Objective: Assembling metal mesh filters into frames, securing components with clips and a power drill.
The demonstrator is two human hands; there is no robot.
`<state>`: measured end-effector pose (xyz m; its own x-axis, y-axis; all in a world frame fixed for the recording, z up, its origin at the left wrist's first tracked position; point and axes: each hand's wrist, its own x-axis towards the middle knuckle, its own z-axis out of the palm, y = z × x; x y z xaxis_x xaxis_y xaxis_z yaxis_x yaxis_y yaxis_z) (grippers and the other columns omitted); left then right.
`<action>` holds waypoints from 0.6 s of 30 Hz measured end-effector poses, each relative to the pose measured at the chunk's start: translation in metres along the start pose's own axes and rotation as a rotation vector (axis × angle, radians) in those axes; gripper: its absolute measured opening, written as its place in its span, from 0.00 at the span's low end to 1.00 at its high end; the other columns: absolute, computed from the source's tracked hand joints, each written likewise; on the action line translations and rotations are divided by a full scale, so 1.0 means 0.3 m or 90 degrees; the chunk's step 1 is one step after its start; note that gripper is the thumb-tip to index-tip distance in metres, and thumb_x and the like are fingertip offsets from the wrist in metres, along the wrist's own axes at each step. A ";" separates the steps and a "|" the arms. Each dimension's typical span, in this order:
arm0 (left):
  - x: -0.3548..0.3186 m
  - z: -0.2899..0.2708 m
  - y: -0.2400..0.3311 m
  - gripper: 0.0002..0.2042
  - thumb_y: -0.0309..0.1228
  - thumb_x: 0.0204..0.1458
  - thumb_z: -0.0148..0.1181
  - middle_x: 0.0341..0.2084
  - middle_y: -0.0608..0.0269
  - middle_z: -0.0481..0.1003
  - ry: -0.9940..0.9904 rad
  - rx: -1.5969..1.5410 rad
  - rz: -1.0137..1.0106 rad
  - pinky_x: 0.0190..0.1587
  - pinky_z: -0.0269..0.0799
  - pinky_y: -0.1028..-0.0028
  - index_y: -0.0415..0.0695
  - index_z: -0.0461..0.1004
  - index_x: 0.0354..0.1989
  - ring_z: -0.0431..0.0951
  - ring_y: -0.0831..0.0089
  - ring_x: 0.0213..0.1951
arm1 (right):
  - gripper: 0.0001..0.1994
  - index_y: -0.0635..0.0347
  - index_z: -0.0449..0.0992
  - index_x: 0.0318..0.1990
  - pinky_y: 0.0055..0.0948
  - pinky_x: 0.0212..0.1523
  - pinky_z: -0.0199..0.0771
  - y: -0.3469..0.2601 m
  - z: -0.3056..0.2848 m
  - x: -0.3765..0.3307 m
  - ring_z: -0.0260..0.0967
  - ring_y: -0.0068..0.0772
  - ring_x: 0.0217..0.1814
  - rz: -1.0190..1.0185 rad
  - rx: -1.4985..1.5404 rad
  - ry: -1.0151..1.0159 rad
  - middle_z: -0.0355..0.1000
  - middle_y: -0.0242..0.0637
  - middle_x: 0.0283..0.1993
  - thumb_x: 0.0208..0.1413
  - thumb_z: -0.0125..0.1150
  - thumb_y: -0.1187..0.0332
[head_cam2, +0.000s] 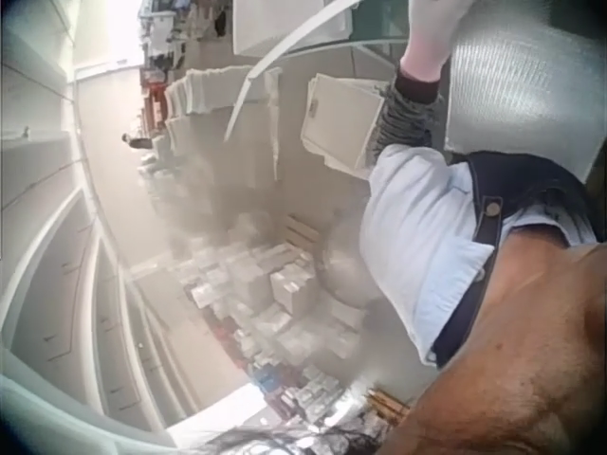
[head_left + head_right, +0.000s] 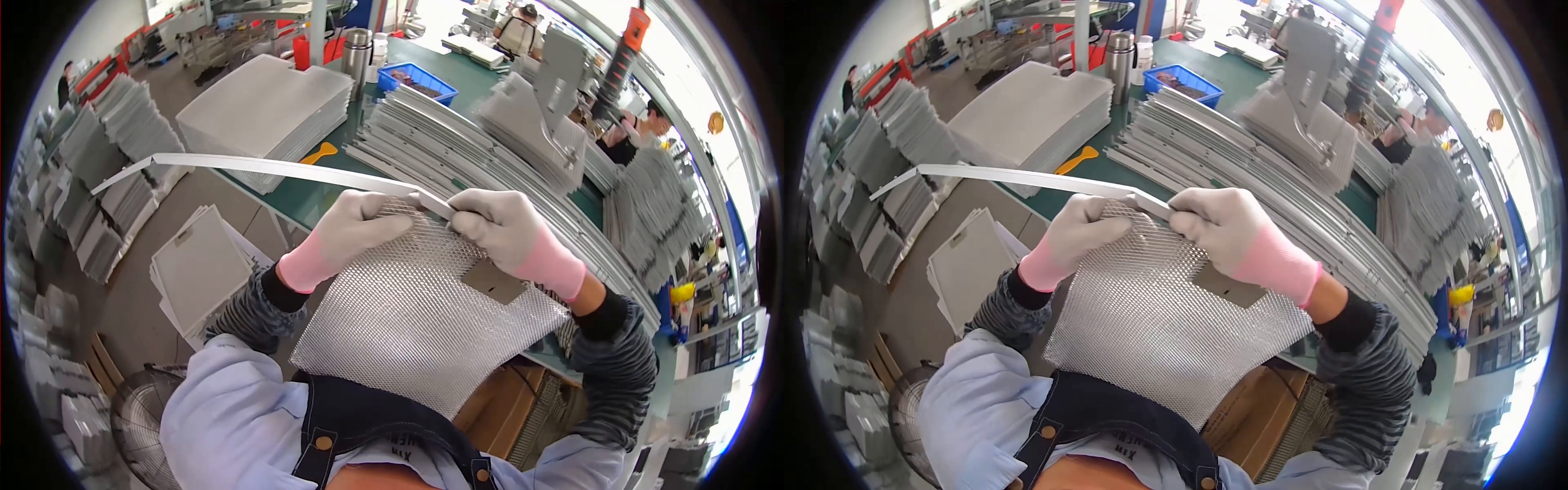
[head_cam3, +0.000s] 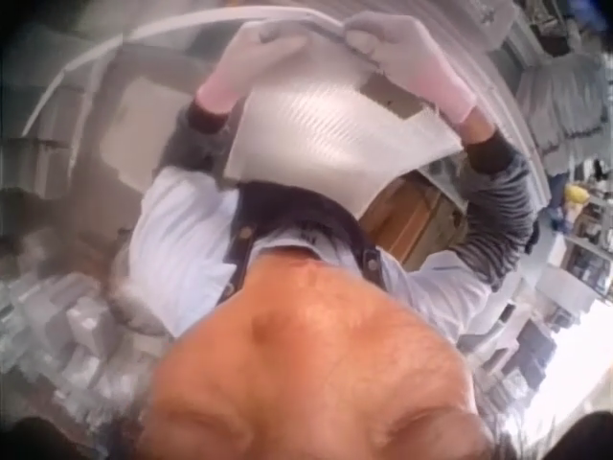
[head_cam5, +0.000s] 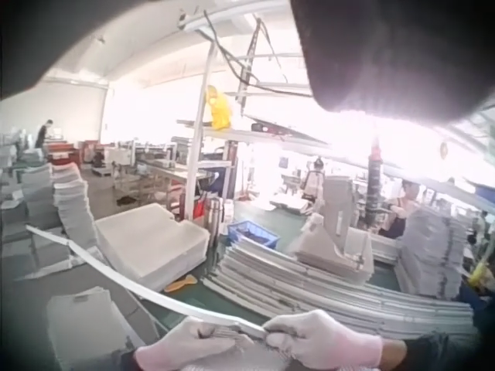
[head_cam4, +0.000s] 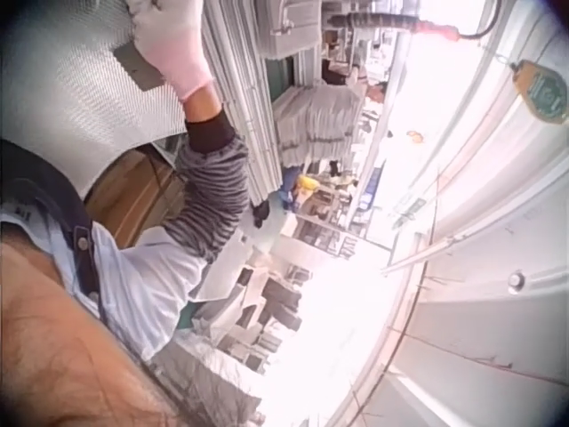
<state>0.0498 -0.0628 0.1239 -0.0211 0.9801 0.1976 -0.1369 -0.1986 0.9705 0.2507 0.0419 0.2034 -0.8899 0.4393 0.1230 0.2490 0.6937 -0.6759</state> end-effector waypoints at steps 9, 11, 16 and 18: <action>-0.008 -0.073 -0.044 0.14 0.28 0.53 0.59 0.32 0.67 0.78 0.066 0.038 0.056 0.37 0.70 0.81 0.34 0.76 0.47 0.72 0.86 0.32 | 0.07 0.66 0.73 0.36 0.32 0.27 0.70 -0.046 0.129 0.113 0.72 0.43 0.24 -0.072 -0.174 0.059 0.69 0.47 0.23 0.57 0.58 0.70; -0.025 -0.068 -0.061 0.13 0.25 0.53 0.59 0.36 0.65 0.78 0.056 -0.080 0.096 0.43 0.69 0.82 0.34 0.76 0.46 0.74 0.84 0.38 | 0.07 0.65 0.73 0.36 0.33 0.27 0.70 -0.055 0.131 0.103 0.72 0.43 0.24 -0.048 -0.180 0.030 0.69 0.46 0.22 0.57 0.58 0.69; -0.023 -0.075 -0.048 0.16 0.25 0.52 0.60 0.42 0.62 0.77 0.053 -0.126 0.065 0.45 0.70 0.80 0.34 0.73 0.49 0.75 0.82 0.40 | 0.09 0.64 0.73 0.38 0.34 0.27 0.71 -0.060 0.118 0.102 0.72 0.44 0.25 -0.034 -0.211 -0.008 0.70 0.46 0.24 0.57 0.58 0.66; -0.023 -0.072 -0.025 0.18 0.26 0.52 0.60 0.46 0.61 0.75 0.028 -0.133 0.024 0.45 0.69 0.80 0.34 0.72 0.51 0.75 0.82 0.41 | 0.10 0.64 0.73 0.39 0.34 0.29 0.71 -0.065 0.116 0.093 0.73 0.45 0.26 -0.031 -0.198 -0.020 0.71 0.47 0.25 0.55 0.59 0.67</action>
<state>0.0296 -0.0679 0.1123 -0.0722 0.9722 0.2226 -0.3379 -0.2338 0.9117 0.2078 0.0208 0.1946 -0.9141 0.3861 0.1240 0.3060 0.8573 -0.4139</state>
